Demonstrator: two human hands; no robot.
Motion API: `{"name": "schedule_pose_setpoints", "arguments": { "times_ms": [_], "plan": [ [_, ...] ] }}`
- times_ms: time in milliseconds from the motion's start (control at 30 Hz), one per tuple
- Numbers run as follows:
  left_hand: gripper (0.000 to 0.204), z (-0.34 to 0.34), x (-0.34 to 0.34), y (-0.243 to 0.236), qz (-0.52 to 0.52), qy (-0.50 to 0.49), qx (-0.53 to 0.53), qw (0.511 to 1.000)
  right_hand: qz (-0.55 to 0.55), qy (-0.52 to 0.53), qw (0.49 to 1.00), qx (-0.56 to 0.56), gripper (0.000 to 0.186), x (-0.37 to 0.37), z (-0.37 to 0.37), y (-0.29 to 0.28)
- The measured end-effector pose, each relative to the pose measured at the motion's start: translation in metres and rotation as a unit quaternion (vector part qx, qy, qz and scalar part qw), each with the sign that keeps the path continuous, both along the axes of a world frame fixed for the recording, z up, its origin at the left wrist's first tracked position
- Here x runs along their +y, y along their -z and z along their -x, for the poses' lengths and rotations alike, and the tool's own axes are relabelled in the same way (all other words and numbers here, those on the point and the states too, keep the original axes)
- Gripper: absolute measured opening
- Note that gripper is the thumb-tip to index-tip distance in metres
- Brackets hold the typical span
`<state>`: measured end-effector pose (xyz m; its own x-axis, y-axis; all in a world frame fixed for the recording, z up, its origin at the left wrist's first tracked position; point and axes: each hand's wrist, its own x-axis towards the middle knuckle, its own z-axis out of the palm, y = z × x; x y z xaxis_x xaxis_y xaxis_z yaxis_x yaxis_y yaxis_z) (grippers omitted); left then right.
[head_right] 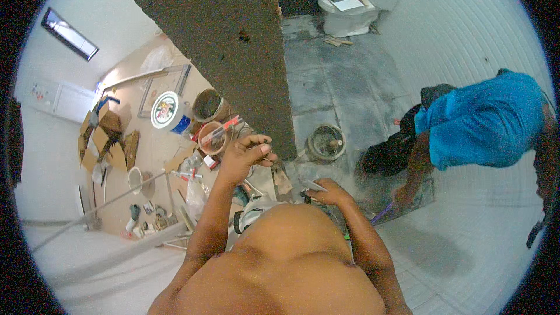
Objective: The person drills holes into a tiled wall using a power drill, measures the wall with a tape measure, and hammers nails into the wall. The person works on a partially tiled wall in a construction setting.
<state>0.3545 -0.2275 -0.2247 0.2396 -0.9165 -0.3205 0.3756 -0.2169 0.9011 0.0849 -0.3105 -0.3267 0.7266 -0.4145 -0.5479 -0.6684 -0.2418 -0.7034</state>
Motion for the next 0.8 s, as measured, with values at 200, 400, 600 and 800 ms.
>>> {"name": "schedule_pose_setpoints", "arguments": {
  "times_ms": [200,400,600,800],
  "plan": [
    [0.032,0.023,0.003,0.005,0.067,-0.051,0.09,0.992,-0.078,0.079,0.994,-0.014,0.036,-0.022,0.012,-0.013],
    [0.028,0.032,0.01,0.009,0.084,-0.07,0.034,0.993,-0.043,0.028,0.999,0.014,0.034,-0.029,0.015,-0.014],
    [0.022,0.031,0.009,0.004,0.021,-0.104,0.018,0.994,-0.071,-0.015,0.997,-0.039,0.038,-0.023,0.016,-0.011],
    [0.025,0.008,-0.011,-0.006,-0.016,-0.095,0.062,0.993,-0.077,-0.019,0.995,-0.055,0.031,-0.021,0.015,-0.024]
  ]
}}
